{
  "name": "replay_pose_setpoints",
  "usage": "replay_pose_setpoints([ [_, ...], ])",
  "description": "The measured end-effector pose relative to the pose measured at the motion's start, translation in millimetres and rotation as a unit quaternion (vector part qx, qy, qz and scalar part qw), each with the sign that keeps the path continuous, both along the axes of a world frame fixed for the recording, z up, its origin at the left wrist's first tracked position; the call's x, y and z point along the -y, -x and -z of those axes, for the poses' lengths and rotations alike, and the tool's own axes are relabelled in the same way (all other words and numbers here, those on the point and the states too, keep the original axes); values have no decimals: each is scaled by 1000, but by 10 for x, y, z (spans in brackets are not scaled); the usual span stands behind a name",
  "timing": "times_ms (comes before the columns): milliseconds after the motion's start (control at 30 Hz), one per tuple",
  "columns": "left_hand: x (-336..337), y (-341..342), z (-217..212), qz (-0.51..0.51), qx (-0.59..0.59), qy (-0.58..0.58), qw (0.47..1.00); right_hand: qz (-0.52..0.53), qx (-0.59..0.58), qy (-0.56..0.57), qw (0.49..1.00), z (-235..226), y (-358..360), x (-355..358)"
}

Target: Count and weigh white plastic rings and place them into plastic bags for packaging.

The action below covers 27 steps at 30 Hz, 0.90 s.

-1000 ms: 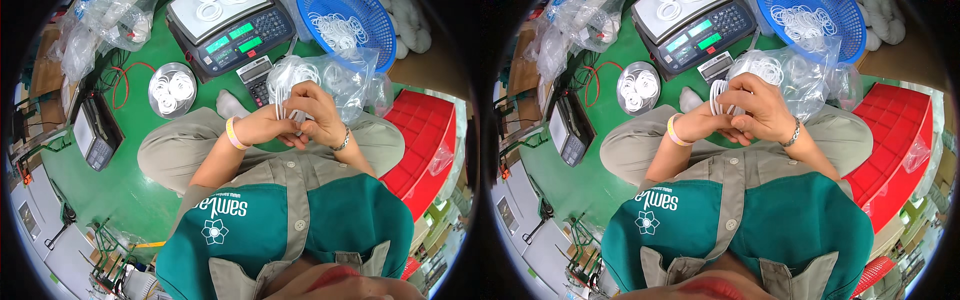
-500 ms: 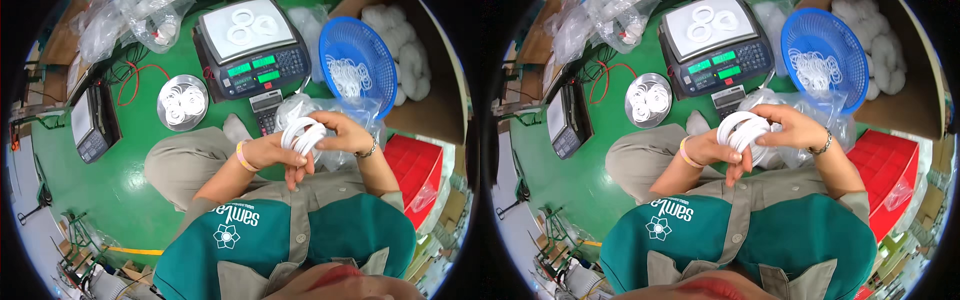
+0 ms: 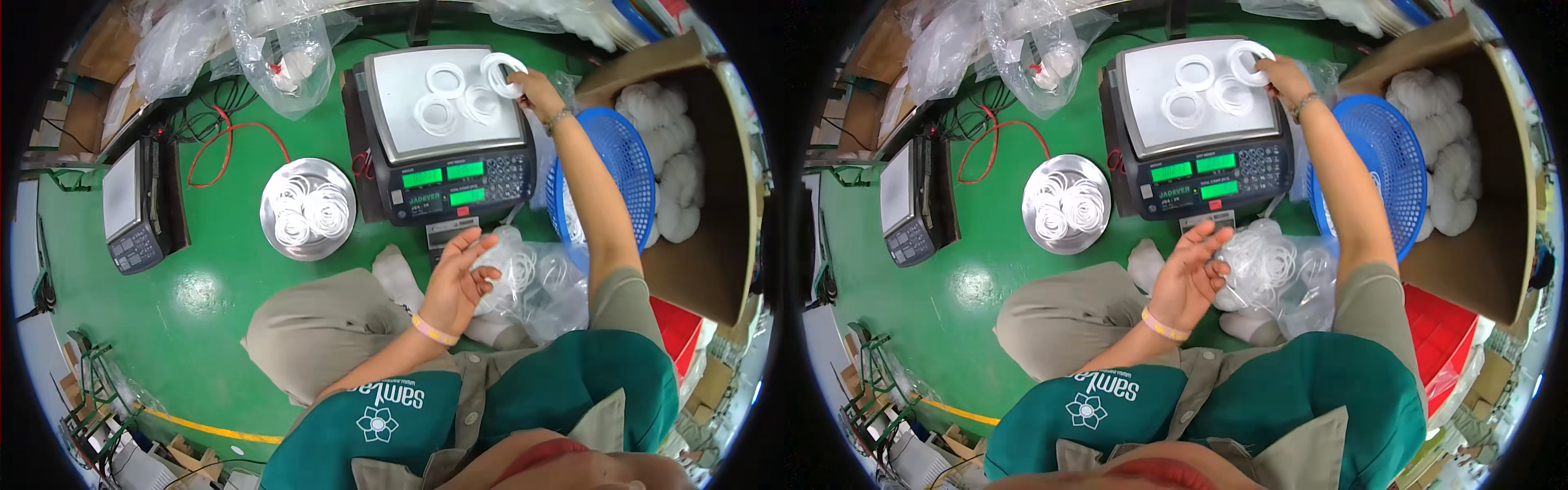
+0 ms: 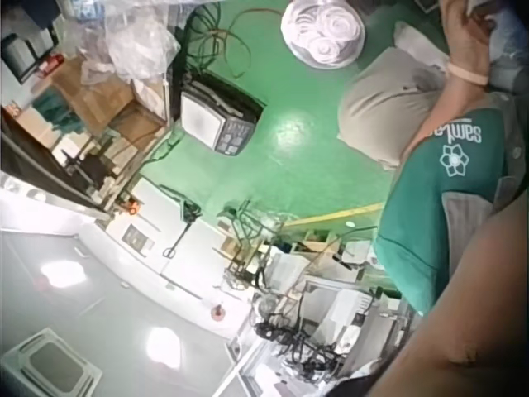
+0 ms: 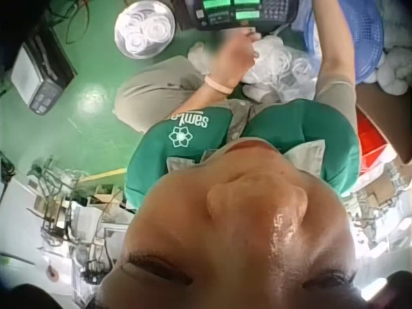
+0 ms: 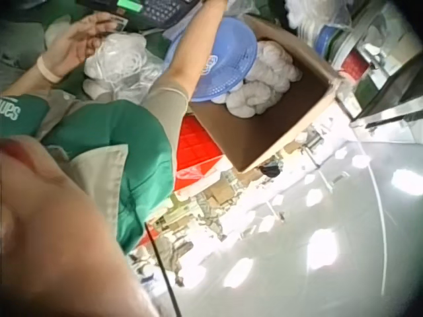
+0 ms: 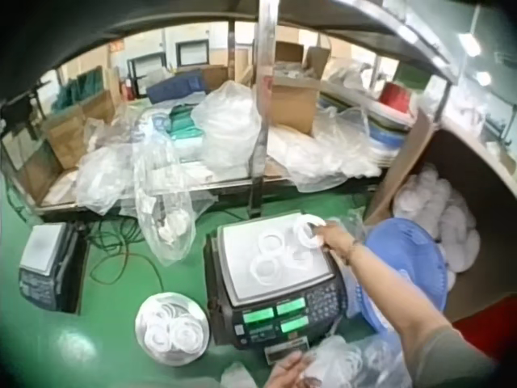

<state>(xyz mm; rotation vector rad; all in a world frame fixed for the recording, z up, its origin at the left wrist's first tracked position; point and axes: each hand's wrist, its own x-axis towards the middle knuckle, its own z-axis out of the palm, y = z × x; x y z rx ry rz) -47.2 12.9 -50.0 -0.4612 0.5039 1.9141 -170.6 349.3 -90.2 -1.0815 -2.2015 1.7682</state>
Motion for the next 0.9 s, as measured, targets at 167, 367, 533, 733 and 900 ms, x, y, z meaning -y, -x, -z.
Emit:
replay_pose_setpoints([
  [167, -19, 42, 75, -10, 23, -18, 1000, 43, 56, -102, 992, 604, 490, -367],
  [367, -30, 51, 134, -8, 38, -13, 999, -50, 178, -395, 900, 796, 691, -402],
  [533, -24, 27, 102, -8, 22, -23, 999, -112, 222, -396, 884, 638, 613, -250],
  [733, -37, -72, 43, 13, -51, 9, 999, -69, -6, -210, 975, -293, -467, 40],
  [900, -71, -336, 122, 7, -164, 7, 986, -92, 16, -220, 971, -1387, -2335, 173],
])
